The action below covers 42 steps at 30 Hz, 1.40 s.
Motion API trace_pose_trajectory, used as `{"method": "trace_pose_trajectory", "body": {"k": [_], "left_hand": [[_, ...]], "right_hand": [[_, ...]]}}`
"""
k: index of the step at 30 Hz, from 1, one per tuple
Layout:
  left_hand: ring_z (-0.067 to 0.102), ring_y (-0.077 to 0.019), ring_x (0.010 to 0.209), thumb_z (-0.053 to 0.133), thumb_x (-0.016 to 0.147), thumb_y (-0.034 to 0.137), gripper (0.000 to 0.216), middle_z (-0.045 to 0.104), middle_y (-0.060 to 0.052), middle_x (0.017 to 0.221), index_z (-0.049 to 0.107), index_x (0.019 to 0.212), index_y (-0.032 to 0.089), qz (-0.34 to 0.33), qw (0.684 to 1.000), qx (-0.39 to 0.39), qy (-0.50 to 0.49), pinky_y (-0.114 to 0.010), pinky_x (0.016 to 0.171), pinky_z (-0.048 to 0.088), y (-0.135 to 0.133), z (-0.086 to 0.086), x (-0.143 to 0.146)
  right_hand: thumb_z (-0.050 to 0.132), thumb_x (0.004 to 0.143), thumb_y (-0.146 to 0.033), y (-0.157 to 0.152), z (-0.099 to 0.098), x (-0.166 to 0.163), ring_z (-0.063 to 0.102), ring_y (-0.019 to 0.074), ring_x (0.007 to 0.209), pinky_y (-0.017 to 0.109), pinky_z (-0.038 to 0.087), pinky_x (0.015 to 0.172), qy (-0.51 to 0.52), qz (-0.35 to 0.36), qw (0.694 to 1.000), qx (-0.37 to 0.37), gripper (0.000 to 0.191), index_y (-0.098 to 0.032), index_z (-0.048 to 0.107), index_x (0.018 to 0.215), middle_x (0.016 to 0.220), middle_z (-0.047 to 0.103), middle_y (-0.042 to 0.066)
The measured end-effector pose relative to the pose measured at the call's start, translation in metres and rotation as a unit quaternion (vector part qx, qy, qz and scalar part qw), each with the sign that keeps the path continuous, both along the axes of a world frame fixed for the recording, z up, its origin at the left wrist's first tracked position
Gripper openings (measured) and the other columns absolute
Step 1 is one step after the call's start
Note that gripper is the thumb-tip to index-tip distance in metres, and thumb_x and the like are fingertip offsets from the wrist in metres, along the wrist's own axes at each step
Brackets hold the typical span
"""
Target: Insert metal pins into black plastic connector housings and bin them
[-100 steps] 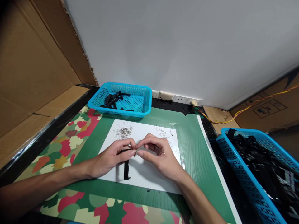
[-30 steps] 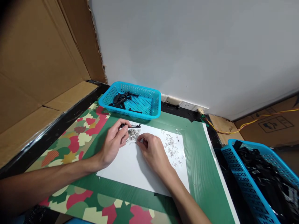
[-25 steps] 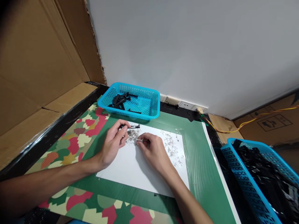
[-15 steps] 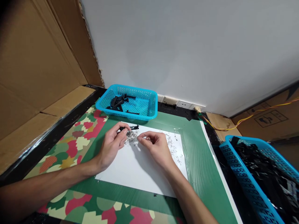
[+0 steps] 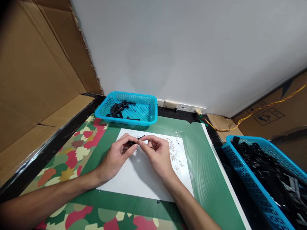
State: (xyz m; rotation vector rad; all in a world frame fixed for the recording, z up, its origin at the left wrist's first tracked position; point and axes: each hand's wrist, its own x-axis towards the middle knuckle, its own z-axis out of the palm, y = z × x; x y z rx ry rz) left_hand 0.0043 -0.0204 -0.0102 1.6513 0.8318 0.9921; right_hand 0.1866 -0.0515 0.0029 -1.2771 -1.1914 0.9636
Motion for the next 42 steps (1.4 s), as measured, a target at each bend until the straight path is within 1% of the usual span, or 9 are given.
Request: {"method": "trace_pose_trajectory", "body": {"k": [8,13,18,26,33,35,38,40,42], "left_hand": [[0.061,-0.0201,0.091,0.062,0.107,0.043,0.026,0.063,-0.004,0.098,0.072,0.099,0.021,0.030,0.999,0.015,0.014,-0.029,0.073,0.046,0.001,0.001,-0.001],[0.060,-0.0188,0.088,0.061,0.108,0.041,0.025,0.062,-0.003,0.098,0.071,0.099,0.021,0.018,0.999,0.013,0.037,-0.029,0.072,0.044,-0.001,0.003,-0.002],[0.059,-0.0186,0.087,0.059,0.109,0.041,0.026,0.060,-0.002,0.096,0.070,0.097,0.021,0.020,0.998,0.031,0.060,-0.030,0.074,0.043,-0.003,0.004,-0.002],[0.055,-0.0170,0.083,0.057,0.111,0.039,0.024,0.058,-0.001,0.095,0.069,0.099,0.022,0.004,0.998,0.038,0.055,-0.029,0.072,0.041,-0.004,0.006,-0.001],[0.058,-0.0160,0.085,0.057,0.111,0.038,0.023,0.059,-0.001,0.100,0.072,0.104,0.022,-0.030,0.996,0.045,0.074,-0.028,0.075,0.044,-0.006,0.005,-0.003],[0.059,-0.0159,0.087,0.056,0.111,0.038,0.024,0.062,-0.002,0.106,0.074,0.115,0.024,-0.045,0.995,0.036,0.079,-0.028,0.075,0.045,-0.006,0.006,-0.003],[0.060,-0.0152,0.084,0.055,0.112,0.039,0.029,0.066,-0.003,0.110,0.076,0.128,0.027,-0.067,0.992,0.029,0.100,-0.028,0.075,0.045,-0.007,0.007,-0.003],[0.060,-0.0145,0.080,0.058,0.111,0.038,0.029,0.070,-0.002,0.108,0.078,0.130,0.028,-0.078,0.990,0.027,0.115,-0.028,0.076,0.045,-0.007,0.007,-0.003],[0.062,-0.0144,0.078,0.066,0.108,0.036,0.025,0.074,-0.002,0.105,0.081,0.126,0.027,-0.085,0.989,0.020,0.116,-0.028,0.076,0.046,-0.007,0.005,-0.002]], "right_hand": [[0.079,0.091,-0.045,-0.006,0.008,0.001,0.034,0.0135,0.057,0.029,0.028,0.054,-0.083,0.014,0.996,0.017,0.025,-0.021,0.083,0.089,0.061,0.046,-0.004],[0.077,0.093,-0.041,-0.007,0.005,0.005,0.034,0.0127,0.055,0.029,0.028,0.053,-0.129,0.021,0.991,0.023,0.022,-0.020,0.084,0.090,0.059,0.041,-0.005],[0.077,0.093,-0.038,-0.008,0.009,0.007,0.034,0.0118,0.055,0.028,0.028,0.053,-0.138,0.035,0.990,0.017,0.021,-0.019,0.083,0.088,0.059,0.040,-0.005],[0.074,0.096,-0.042,-0.005,0.016,0.017,0.036,0.0126,0.058,0.028,0.028,0.054,-0.107,0.080,0.991,-0.013,0.025,-0.019,0.082,0.090,0.062,0.046,-0.004],[0.074,0.092,-0.033,-0.006,0.020,0.025,0.038,0.0118,0.059,0.027,0.029,0.055,-0.120,0.122,0.985,-0.021,0.018,-0.017,0.080,0.086,0.062,0.045,-0.004],[0.075,0.089,-0.031,-0.005,0.022,0.033,0.038,0.0117,0.058,0.027,0.029,0.054,-0.133,0.113,0.984,-0.019,0.017,-0.017,0.081,0.083,0.061,0.047,-0.003],[0.074,0.087,-0.032,-0.004,0.022,0.046,0.037,0.0116,0.056,0.027,0.028,0.053,-0.172,0.058,0.983,-0.015,0.019,-0.015,0.082,0.082,0.058,0.049,-0.003],[0.073,0.086,-0.033,-0.002,0.021,0.052,0.038,0.0120,0.055,0.028,0.029,0.052,-0.204,0.023,0.979,-0.018,0.021,-0.015,0.084,0.083,0.056,0.051,-0.002],[0.072,0.086,-0.033,-0.001,0.018,0.054,0.043,0.0134,0.056,0.028,0.031,0.053,-0.222,0.019,0.974,-0.033,0.023,-0.015,0.086,0.083,0.058,0.059,0.001]]}}
